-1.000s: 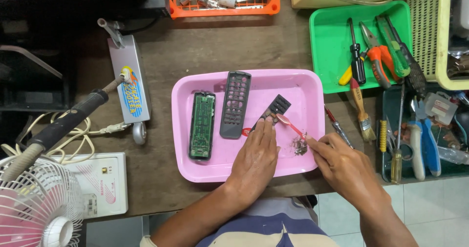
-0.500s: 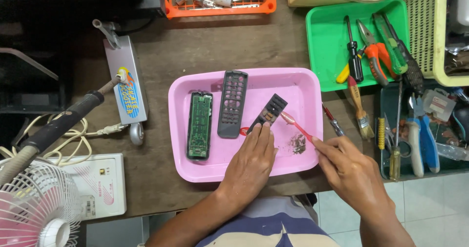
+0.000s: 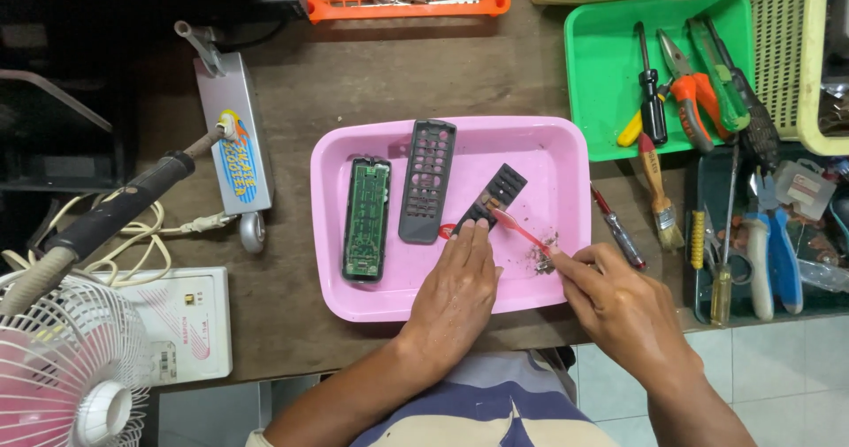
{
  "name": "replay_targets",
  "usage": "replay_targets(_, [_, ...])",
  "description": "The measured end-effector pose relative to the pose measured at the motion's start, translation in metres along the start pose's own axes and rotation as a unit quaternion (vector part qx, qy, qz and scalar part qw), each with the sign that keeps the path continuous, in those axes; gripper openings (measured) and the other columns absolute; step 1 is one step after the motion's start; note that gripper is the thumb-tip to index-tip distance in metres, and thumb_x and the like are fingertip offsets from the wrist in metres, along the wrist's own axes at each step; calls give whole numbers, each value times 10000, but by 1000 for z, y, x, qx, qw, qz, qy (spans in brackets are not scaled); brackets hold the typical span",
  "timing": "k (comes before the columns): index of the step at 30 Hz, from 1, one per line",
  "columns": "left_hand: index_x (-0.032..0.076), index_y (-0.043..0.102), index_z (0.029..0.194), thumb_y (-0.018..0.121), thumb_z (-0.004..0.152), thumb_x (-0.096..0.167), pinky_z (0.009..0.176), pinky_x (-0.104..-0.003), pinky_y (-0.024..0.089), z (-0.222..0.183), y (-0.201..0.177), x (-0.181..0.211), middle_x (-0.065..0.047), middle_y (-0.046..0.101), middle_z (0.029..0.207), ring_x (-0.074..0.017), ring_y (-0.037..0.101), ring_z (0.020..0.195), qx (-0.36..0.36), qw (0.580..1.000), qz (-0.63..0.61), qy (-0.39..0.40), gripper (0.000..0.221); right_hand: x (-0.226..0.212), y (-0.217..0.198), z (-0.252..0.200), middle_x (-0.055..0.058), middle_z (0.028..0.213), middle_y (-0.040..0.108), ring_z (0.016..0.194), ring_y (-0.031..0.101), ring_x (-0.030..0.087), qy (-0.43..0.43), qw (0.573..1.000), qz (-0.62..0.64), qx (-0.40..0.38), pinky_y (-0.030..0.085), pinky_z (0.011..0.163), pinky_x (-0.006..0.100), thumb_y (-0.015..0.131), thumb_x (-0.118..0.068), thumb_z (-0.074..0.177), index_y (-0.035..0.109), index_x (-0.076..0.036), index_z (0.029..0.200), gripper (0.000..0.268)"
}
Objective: Cleaning a rubber button pad from a remote control using brushes and cleaning solution on a repair bench.
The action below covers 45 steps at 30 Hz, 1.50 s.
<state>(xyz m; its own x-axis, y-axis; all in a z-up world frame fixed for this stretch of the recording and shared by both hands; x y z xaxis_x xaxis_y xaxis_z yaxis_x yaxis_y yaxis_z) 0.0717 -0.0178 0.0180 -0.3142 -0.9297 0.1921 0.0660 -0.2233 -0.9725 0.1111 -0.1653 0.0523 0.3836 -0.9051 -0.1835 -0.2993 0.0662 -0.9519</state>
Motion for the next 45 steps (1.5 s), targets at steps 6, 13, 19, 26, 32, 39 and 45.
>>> replay_targets(6, [-29,690,1269,572,1011,179,1147,-417,449,-2,0,2,-223,610,1416,-338,562,1340,13,1000,-2,17,352,7,-15,-2,-24,1055,641,756,695,263,-19,999,-30,38,585,544,466,659,-275,940,717,-259,1256,321])
replay_targets(13, [-62,634,1343,549,1025,151,1173,-415,439,-1,1,0,-236,608,1408,-343,565,1341,12,1000,-3,12,392,-17,-11,17,-67,1058,648,714,686,265,-55,998,-16,27,562,501,471,662,-266,936,684,-323,1284,353])
replay_targets(19, [-21,681,1288,570,1023,173,1168,-418,442,-3,5,2,-234,596,1434,-344,553,1356,5,1000,-9,16,346,-27,-9,30,-19,1083,574,859,708,302,-28,993,-103,-49,564,443,580,584,-320,964,560,-336,1347,384])
replay_targets(26, [-43,647,1331,554,1016,165,1156,-417,447,-2,7,0,-226,602,1430,-333,563,1347,2,1000,-10,13,388,-43,-33,46,-1,990,577,686,718,346,-93,984,-142,-59,499,363,556,586,-298,933,575,-309,1308,375])
replay_targets(32, [-7,672,1309,584,938,68,1142,-405,462,-4,7,-1,-215,601,1439,-326,565,1354,-1,1000,-2,10,389,-49,-40,61,10,841,545,606,696,332,-148,965,-207,-59,451,315,501,632,-226,914,605,-293,1193,289])
replay_targets(39, [-3,671,1309,575,911,51,1161,-408,448,-5,11,1,-220,596,1437,-332,559,1358,-3,1000,4,20,412,-44,-38,79,10,883,565,609,709,390,-148,964,-192,-106,502,375,560,593,-392,957,614,-312,1242,297])
replay_targets(45, [-5,668,1312,590,920,63,1155,-412,452,-6,15,0,-218,584,1453,-335,545,1375,-10,1000,-6,15,405,-38,-57,89,13,927,589,627,733,376,-105,966,-199,-130,513,417,547,530,-428,976,606,-375,1295,332])
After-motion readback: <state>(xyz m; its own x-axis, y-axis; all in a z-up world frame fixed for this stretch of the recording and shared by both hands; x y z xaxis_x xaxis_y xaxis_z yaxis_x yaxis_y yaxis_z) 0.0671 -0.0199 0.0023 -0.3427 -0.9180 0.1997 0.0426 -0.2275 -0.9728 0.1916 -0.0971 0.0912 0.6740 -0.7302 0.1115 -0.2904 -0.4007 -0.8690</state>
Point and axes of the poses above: each hand's wrist, its own z-axis towards the middle knuckle, its own y-axis out of the palm, x = y × z, the point moved 9 cm from there along z, towards the middle knuckle
